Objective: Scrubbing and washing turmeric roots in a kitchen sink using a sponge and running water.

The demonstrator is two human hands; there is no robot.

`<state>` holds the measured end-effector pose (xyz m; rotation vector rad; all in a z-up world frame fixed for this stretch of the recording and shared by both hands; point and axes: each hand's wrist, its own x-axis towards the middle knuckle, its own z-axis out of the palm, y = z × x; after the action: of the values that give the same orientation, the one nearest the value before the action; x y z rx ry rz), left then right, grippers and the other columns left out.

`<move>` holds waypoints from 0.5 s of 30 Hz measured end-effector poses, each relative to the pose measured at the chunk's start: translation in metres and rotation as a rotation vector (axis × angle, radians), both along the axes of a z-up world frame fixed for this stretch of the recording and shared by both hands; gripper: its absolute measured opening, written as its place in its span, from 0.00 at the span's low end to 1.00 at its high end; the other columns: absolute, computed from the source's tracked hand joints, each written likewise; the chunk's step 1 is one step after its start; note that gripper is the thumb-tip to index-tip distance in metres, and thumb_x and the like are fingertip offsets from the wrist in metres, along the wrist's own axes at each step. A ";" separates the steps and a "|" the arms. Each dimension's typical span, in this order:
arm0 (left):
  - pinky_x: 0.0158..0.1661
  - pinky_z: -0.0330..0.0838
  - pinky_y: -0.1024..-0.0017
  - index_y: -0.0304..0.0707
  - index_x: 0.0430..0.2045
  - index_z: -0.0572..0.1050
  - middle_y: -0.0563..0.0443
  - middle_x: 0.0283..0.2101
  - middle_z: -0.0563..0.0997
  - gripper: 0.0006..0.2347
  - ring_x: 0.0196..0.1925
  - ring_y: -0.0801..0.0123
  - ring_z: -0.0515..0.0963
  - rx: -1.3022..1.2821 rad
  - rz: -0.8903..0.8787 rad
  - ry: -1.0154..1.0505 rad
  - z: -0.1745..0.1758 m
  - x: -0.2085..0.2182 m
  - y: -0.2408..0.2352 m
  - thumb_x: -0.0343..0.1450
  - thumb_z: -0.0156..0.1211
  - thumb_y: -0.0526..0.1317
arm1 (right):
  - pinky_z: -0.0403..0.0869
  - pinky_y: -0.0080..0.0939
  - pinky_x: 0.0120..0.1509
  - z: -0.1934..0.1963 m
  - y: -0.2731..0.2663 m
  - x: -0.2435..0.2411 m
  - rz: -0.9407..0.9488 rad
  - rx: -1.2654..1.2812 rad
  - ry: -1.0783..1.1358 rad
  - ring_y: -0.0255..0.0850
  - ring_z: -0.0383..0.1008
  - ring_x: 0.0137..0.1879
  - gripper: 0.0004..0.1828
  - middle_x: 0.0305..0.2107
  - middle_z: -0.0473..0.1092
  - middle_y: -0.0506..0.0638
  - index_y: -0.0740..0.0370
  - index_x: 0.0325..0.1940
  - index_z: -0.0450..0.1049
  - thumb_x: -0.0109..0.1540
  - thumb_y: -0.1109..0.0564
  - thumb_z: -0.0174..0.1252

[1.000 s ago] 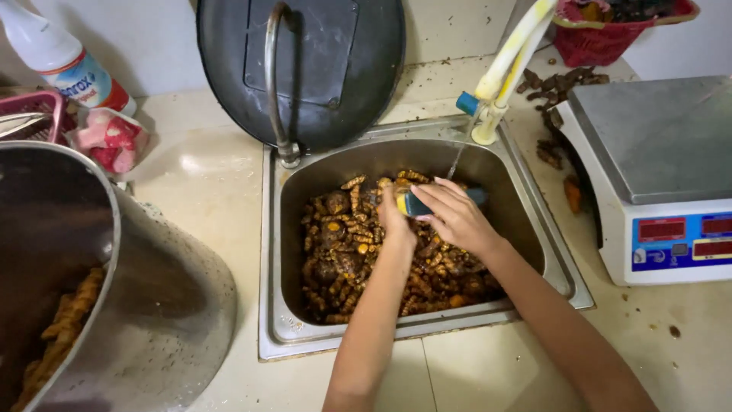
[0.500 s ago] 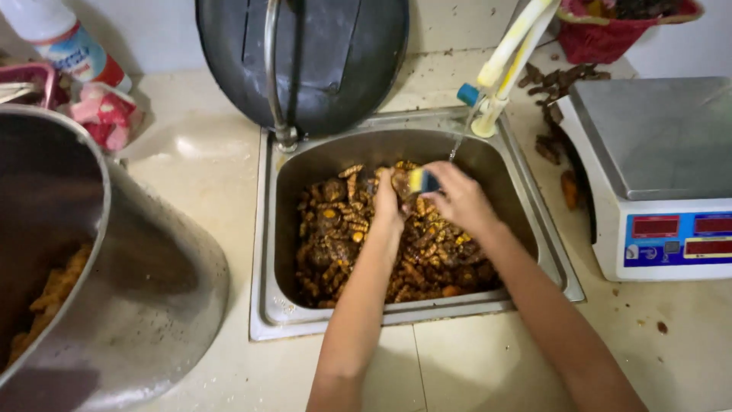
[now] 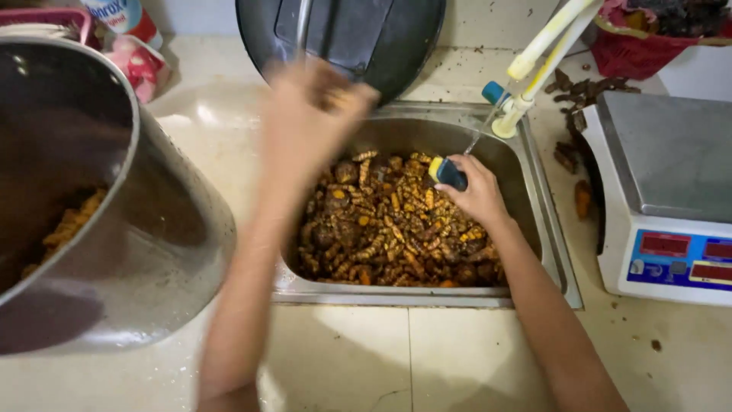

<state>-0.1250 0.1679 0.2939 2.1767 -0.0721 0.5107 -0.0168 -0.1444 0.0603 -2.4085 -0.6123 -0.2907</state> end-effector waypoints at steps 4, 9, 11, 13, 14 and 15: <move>0.31 0.77 0.69 0.47 0.39 0.78 0.47 0.38 0.82 0.18 0.33 0.66 0.82 0.581 0.436 -0.265 0.015 -0.037 0.108 0.74 0.73 0.59 | 0.73 0.48 0.59 0.006 0.002 -0.002 -0.015 0.043 0.040 0.50 0.74 0.57 0.31 0.53 0.72 0.55 0.60 0.61 0.71 0.58 0.47 0.71; 0.27 0.73 0.54 0.34 0.43 0.81 0.40 0.35 0.86 0.16 0.34 0.49 0.85 0.826 0.620 -0.361 0.024 -0.081 0.139 0.87 0.76 0.50 | 0.74 0.49 0.59 0.007 0.005 -0.007 -0.009 0.038 0.055 0.52 0.75 0.57 0.30 0.54 0.72 0.55 0.59 0.61 0.71 0.58 0.50 0.72; 0.47 0.72 0.57 0.22 0.54 0.73 0.32 0.49 0.82 0.10 0.49 0.52 0.81 0.347 0.273 -0.321 0.032 -0.091 0.134 0.92 0.63 0.36 | 0.75 0.49 0.59 0.007 0.004 -0.007 -0.003 0.037 0.066 0.52 0.75 0.58 0.30 0.54 0.71 0.55 0.59 0.61 0.72 0.57 0.51 0.73; 0.47 0.72 0.59 0.24 0.56 0.75 0.34 0.52 0.82 0.11 0.50 0.54 0.81 0.273 0.315 -0.324 0.007 -0.079 0.171 0.92 0.62 0.39 | 0.75 0.49 0.58 0.010 0.005 -0.009 -0.004 0.036 0.075 0.53 0.75 0.57 0.31 0.54 0.71 0.55 0.60 0.61 0.71 0.57 0.51 0.73; 0.48 0.72 0.60 0.26 0.58 0.77 0.37 0.54 0.82 0.13 0.52 0.57 0.81 0.203 0.356 -0.321 -0.006 -0.073 0.191 0.91 0.61 0.43 | 0.74 0.48 0.58 0.011 0.006 -0.010 -0.004 0.040 0.088 0.53 0.75 0.57 0.31 0.54 0.71 0.56 0.61 0.61 0.71 0.57 0.52 0.72; 0.48 0.72 0.60 0.26 0.58 0.77 0.37 0.54 0.82 0.13 0.52 0.57 0.81 0.199 0.357 -0.321 -0.012 -0.075 0.203 0.91 0.61 0.43 | 0.74 0.48 0.58 0.013 0.005 -0.010 -0.004 0.035 0.087 0.53 0.75 0.57 0.31 0.54 0.71 0.56 0.61 0.61 0.71 0.57 0.52 0.72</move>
<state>-0.2004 0.3712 0.2820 2.2913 0.0988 1.0952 -0.0268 -0.1396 0.0734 -2.3753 -0.5592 -0.1957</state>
